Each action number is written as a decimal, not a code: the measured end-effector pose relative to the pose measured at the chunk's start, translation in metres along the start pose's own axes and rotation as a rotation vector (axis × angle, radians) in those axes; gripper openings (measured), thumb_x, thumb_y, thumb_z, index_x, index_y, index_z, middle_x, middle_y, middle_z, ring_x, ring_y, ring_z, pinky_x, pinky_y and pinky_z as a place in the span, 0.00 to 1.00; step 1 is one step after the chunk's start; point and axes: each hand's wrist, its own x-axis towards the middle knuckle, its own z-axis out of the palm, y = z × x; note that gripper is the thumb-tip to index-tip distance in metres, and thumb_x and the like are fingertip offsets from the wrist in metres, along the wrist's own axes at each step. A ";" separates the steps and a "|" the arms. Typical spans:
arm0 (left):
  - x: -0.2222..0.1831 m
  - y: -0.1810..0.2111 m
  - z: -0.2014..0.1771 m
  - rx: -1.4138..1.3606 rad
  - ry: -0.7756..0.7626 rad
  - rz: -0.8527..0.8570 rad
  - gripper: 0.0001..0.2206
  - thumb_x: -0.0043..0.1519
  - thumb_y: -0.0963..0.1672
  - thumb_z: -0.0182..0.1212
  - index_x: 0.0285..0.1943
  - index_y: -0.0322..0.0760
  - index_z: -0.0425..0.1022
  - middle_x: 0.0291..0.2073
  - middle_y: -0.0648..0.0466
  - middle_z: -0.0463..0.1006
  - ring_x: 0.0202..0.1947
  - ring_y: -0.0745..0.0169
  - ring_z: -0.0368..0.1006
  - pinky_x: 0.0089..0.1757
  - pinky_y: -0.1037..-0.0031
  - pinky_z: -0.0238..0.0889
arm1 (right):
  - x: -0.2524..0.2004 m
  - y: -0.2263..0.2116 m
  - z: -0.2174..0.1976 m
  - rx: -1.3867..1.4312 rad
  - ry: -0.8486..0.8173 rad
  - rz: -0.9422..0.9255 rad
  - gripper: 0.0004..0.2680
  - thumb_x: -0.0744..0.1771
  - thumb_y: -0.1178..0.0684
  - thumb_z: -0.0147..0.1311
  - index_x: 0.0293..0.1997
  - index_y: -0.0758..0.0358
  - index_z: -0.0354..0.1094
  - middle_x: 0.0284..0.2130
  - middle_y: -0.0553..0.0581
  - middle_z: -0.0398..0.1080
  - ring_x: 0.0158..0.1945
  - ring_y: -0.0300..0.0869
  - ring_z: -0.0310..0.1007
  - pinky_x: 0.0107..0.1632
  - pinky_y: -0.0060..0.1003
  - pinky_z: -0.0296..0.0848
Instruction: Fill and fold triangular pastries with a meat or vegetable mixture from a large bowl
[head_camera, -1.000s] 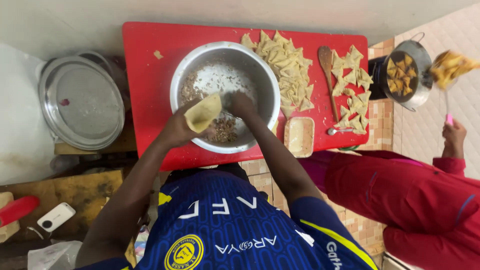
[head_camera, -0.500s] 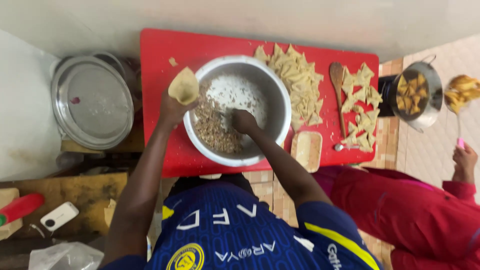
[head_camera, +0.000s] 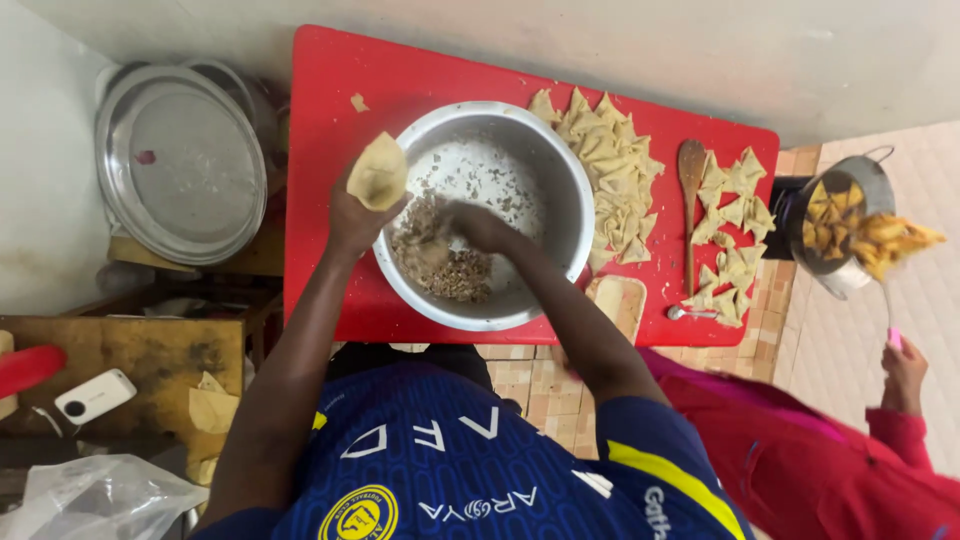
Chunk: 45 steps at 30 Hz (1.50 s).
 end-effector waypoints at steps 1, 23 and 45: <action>-0.004 -0.007 -0.002 -0.039 -0.007 0.010 0.40 0.48 0.40 0.95 0.71 0.33 0.77 0.57 0.41 0.82 0.59 0.54 0.78 0.62 0.55 0.71 | -0.003 0.034 -0.009 0.048 0.055 0.203 0.15 0.77 0.55 0.48 0.70 0.77 0.68 0.62 0.84 0.73 0.67 0.74 0.72 0.70 0.68 0.70; -0.023 0.029 0.037 -0.194 -0.488 0.036 0.43 0.47 0.43 0.93 0.74 0.34 0.75 0.62 0.41 0.82 0.64 0.42 0.79 0.65 0.47 0.69 | -0.113 -0.290 -0.142 0.050 0.862 0.208 0.04 0.72 0.61 0.63 0.51 0.63 0.82 0.40 0.64 0.77 0.48 0.60 0.83 0.52 0.48 0.83; -0.073 0.096 0.042 -0.232 -0.610 -0.053 0.35 0.48 0.42 0.93 0.66 0.32 0.80 0.51 0.42 0.87 0.54 0.54 0.82 0.60 0.55 0.73 | -0.085 -0.243 -0.096 0.907 0.653 0.157 0.24 0.74 0.48 0.64 0.81 0.61 0.61 0.64 0.70 0.78 0.68 0.51 0.73 0.69 0.44 0.71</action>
